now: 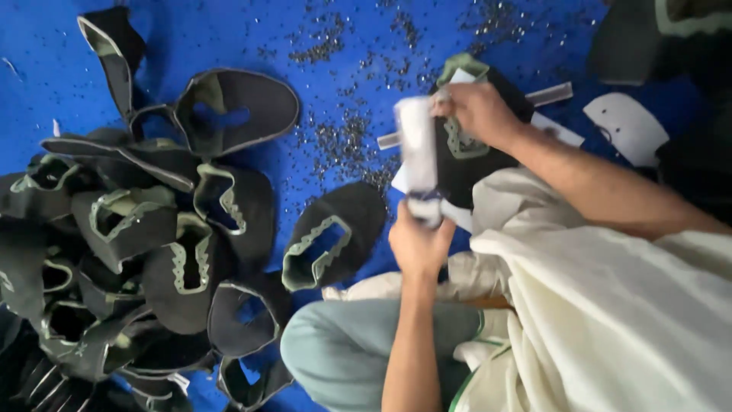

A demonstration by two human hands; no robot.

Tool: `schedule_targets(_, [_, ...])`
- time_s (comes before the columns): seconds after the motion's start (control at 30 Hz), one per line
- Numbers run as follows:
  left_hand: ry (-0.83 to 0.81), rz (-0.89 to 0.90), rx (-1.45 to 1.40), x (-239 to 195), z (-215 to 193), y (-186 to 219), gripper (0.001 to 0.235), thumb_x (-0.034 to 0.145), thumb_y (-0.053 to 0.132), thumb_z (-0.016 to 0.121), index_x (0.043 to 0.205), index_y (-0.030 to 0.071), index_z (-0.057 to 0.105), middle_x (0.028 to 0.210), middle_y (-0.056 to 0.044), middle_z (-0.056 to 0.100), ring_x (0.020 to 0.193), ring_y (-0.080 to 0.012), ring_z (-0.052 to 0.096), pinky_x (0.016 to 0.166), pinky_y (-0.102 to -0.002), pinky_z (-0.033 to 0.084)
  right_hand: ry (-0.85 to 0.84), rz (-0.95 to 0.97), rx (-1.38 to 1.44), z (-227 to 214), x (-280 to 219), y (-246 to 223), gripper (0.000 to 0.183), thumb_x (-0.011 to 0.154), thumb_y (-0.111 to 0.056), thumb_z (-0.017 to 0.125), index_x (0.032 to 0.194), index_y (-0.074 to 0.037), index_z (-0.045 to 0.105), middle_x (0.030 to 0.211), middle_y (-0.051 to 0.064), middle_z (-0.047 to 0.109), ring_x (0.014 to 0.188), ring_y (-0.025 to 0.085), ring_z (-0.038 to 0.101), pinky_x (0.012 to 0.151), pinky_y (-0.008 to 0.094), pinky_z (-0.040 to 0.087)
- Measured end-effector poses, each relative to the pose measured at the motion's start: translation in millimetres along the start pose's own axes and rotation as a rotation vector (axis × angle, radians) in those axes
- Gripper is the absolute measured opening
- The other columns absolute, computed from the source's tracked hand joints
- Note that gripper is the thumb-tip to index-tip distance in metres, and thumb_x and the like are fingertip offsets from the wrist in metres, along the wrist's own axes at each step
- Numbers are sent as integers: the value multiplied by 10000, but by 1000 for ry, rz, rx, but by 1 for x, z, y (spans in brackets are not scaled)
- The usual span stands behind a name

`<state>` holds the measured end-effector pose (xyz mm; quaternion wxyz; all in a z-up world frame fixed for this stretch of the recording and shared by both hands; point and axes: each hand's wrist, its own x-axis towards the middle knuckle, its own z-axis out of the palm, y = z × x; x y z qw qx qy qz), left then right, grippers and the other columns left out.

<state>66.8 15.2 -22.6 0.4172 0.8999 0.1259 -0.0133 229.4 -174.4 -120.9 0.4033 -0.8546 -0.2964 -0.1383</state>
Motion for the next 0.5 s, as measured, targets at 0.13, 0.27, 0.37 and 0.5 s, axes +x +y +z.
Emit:
schedule_targets(0.13, [54, -70, -205, -17, -56, 52, 269, 717, 134, 799, 848, 45, 582, 680, -46, 683, 621, -126, 646, 603, -285, 557, 173, 727, 980, 16, 16, 34, 118, 1083, -62, 477, 1053, 13, 562, 1001, 177, 749, 853, 251, 767, 755, 347, 647])
schedule_targets(0.27, [212, 130, -339, -29, -107, 112, 342, 718, 143, 825, 916, 65, 558, 770, -24, 613, 648, -100, 586, 606, -258, 483, 98, 698, 831, 14, 27, 40, 177, 1124, -90, 494, 1024, 24, 585, 1026, 183, 744, 913, 249, 776, 789, 342, 640])
schedule_targets(0.37, [316, 405, -714, -15, -105, 153, 363, 770, 154, 828, 961, 83, 528, 836, -24, 587, 711, -110, 596, 650, -244, 473, 117, 557, 626, 5, 20, 22, 144, 1082, -54, 533, 1022, 55, 605, 1024, 187, 757, 919, 247, 782, 791, 346, 634])
schedule_targets(0.5, [36, 492, -31, 19, -59, 63, 266, 689, 101, 803, 863, 93, 603, 783, -98, 613, 691, -245, 639, 669, -330, 536, 136, 250, 382, -9, 21, -1, 154, 1105, -33, 560, 1078, 77, 665, 1048, 195, 757, 981, 248, 761, 844, 355, 603])
